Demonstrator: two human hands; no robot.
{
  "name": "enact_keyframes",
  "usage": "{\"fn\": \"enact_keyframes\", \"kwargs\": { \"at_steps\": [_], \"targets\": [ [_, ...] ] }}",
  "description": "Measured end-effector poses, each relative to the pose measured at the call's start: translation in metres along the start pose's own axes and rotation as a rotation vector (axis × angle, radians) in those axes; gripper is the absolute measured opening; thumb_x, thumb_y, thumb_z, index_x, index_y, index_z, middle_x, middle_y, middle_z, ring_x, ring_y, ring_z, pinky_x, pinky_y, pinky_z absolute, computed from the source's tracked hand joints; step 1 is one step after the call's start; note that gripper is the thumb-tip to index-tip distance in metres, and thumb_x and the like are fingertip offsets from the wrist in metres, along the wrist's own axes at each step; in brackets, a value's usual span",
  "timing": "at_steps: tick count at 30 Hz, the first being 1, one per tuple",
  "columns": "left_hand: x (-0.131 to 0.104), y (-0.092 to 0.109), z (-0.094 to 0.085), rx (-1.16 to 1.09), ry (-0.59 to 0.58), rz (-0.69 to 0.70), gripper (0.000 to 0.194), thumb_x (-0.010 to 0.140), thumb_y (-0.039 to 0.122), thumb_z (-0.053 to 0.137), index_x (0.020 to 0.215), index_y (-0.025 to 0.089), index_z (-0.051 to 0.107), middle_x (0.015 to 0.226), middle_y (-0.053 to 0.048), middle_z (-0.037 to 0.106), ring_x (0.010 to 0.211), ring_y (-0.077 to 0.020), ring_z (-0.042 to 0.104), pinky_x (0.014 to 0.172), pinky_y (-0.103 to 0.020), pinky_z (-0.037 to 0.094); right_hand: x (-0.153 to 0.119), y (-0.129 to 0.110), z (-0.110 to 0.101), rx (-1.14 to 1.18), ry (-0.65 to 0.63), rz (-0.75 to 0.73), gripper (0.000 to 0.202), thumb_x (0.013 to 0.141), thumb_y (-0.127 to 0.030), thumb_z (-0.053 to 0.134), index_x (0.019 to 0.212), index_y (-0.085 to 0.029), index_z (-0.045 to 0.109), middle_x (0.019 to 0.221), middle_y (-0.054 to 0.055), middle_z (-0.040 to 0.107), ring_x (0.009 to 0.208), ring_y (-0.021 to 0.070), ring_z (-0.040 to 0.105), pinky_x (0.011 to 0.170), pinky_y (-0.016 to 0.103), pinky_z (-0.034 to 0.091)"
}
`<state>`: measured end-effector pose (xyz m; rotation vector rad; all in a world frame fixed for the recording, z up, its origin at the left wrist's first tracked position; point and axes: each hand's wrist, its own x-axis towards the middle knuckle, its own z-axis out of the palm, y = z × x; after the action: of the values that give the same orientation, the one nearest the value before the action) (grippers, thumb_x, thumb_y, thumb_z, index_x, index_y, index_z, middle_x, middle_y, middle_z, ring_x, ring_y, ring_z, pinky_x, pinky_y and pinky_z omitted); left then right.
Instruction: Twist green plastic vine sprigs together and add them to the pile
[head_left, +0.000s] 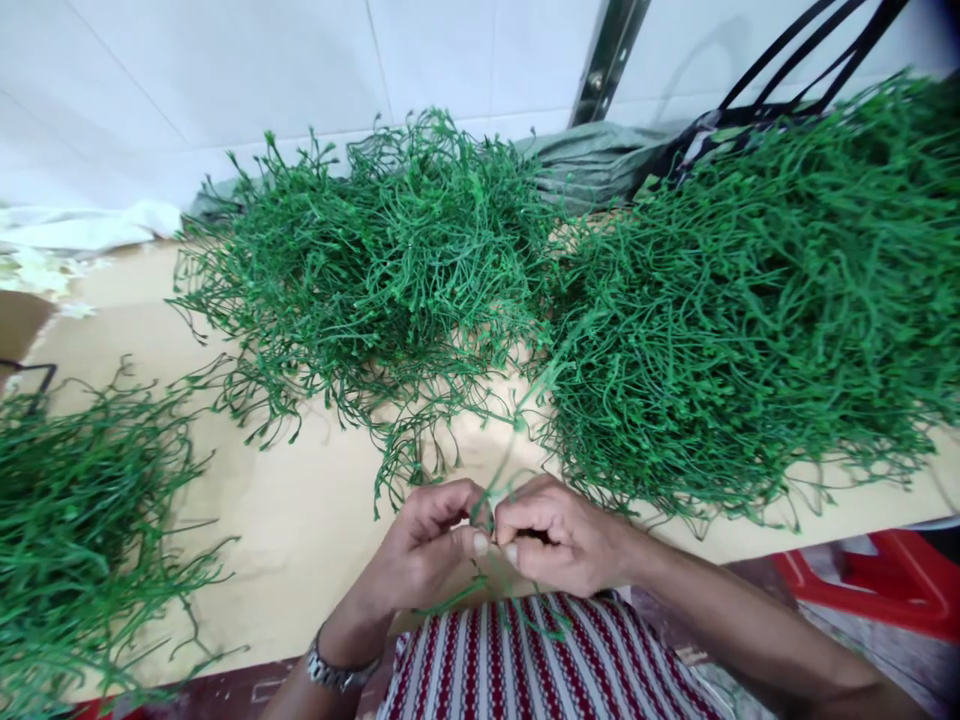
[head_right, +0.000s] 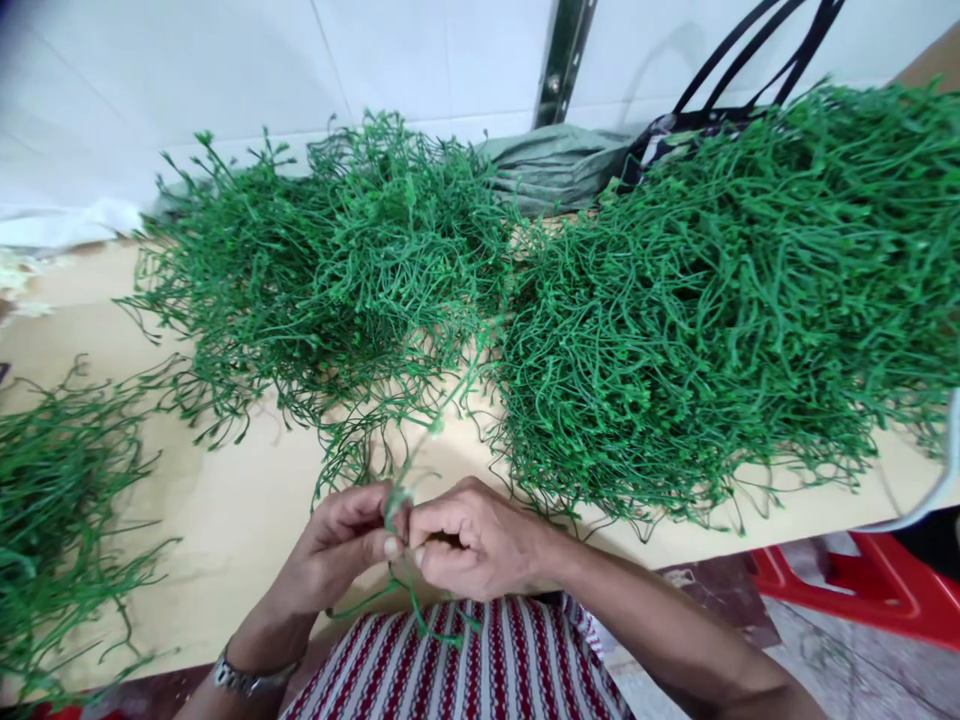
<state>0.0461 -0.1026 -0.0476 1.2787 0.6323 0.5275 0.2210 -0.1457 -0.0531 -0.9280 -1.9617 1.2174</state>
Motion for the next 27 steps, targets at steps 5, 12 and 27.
{"fn": "enact_keyframes", "kwargs": {
  "at_steps": [5,12,27],
  "targets": [
    [-0.001,0.008,-0.014,0.101,0.102,0.040,0.019,0.074,0.027,0.061,0.063,0.015,0.053,0.056,0.000,0.046,0.054,-0.0110,0.042,0.050,-0.023,0.034,0.001,0.001,-0.014,0.138,0.049,0.151,0.011,0.073,-0.011,0.043,0.064,-0.015,0.049,0.052,-0.006,0.040,0.047,0.0052,0.035,0.045,0.017,0.028],
    [0.007,0.000,-0.001,0.464,0.373,0.292,0.009,0.075,0.012,0.058,0.068,0.017,0.057,0.061,0.001,0.049,0.060,-0.0119,0.046,0.057,-0.025,0.035,0.016,0.002,0.004,0.547,0.070,0.382,0.014,0.085,-0.024,0.041,0.077,-0.015,0.047,0.064,0.000,0.056,0.058,0.0089,0.056,0.056,0.021,0.044],
    [0.005,-0.007,0.004,-0.035,0.464,0.084,0.001,0.072,0.016,0.063,0.072,0.016,0.062,0.070,-0.001,0.058,0.065,-0.0115,0.051,0.060,-0.022,0.040,0.013,-0.007,-0.027,0.301,0.406,0.301,0.012,0.082,-0.016,0.045,0.071,-0.015,0.051,0.084,0.003,0.058,0.058,0.0063,0.056,0.056,0.021,0.043]
  ]
}}
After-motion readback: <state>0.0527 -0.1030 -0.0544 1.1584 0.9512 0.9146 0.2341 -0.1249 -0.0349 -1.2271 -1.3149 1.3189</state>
